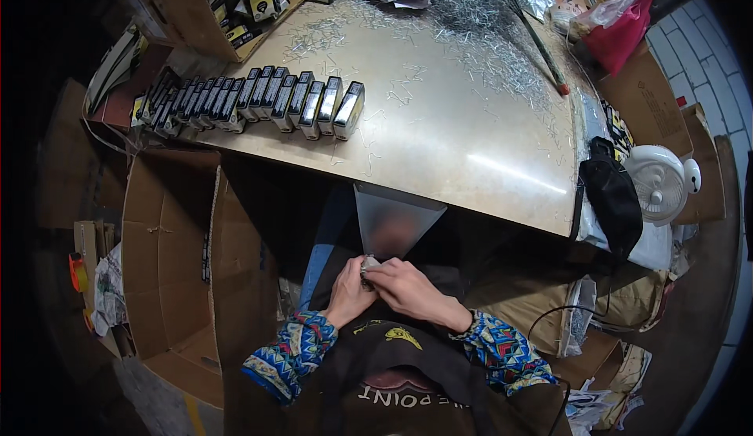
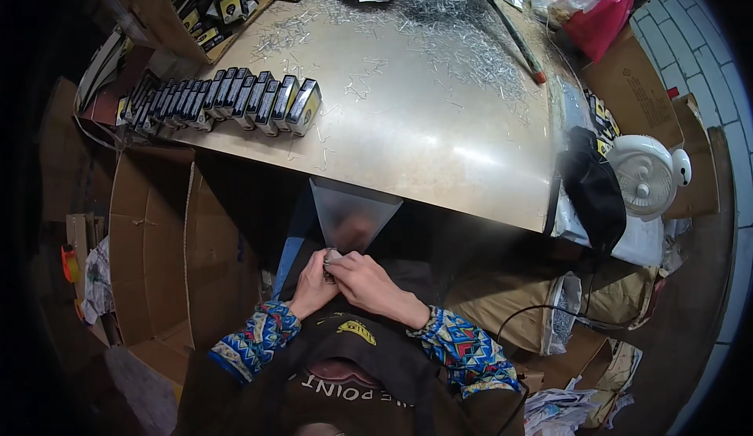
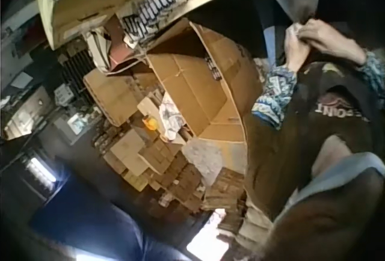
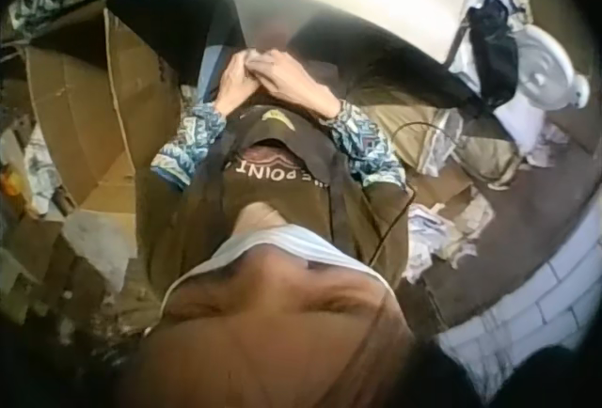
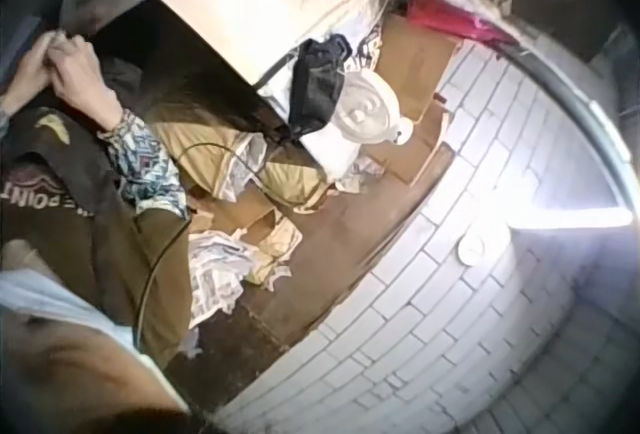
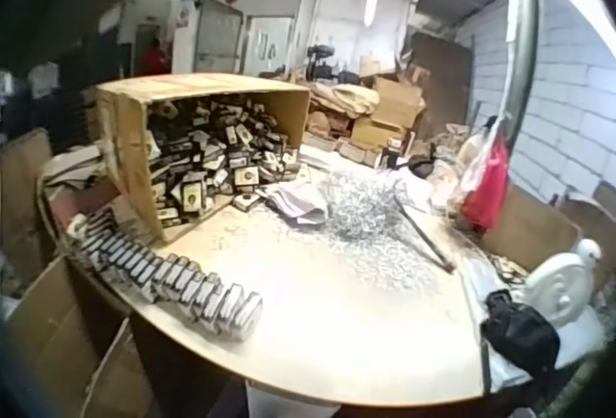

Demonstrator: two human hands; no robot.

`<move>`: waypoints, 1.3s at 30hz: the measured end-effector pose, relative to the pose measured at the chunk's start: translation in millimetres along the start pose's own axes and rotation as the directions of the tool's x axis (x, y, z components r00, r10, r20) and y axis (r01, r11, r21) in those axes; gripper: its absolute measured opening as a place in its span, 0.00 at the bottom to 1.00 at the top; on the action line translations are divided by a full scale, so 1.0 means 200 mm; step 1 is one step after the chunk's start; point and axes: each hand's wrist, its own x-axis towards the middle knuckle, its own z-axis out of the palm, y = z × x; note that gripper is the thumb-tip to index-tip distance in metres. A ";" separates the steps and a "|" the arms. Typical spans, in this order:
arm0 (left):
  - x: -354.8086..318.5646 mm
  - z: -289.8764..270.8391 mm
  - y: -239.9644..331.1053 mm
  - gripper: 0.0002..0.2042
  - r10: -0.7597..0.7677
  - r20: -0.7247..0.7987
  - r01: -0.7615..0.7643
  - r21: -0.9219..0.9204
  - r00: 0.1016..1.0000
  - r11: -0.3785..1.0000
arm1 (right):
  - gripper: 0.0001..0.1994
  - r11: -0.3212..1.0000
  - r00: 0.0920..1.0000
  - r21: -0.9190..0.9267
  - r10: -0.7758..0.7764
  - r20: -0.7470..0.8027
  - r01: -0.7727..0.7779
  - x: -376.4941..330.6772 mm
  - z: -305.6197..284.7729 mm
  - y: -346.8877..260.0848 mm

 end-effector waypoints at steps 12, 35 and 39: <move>0.13 -0.17 0.29 0.42 0.336 -0.068 -0.336 0.002 0.939 0.942 | 0.10 0.985 0.955 0.104 0.163 -0.249 -0.141 0.09 -0.24 -0.09; 0.33 -0.25 0.50 0.46 0.362 -0.129 -0.335 0.196 0.923 0.922 | 0.07 0.911 0.787 0.202 0.413 -0.458 -0.360 0.15 -0.51 -0.01; 0.38 -0.27 0.56 0.41 0.305 -0.086 -0.292 0.133 0.948 0.947 | 0.09 0.855 0.817 0.464 0.431 -0.384 -0.233 0.13 -0.48 0.00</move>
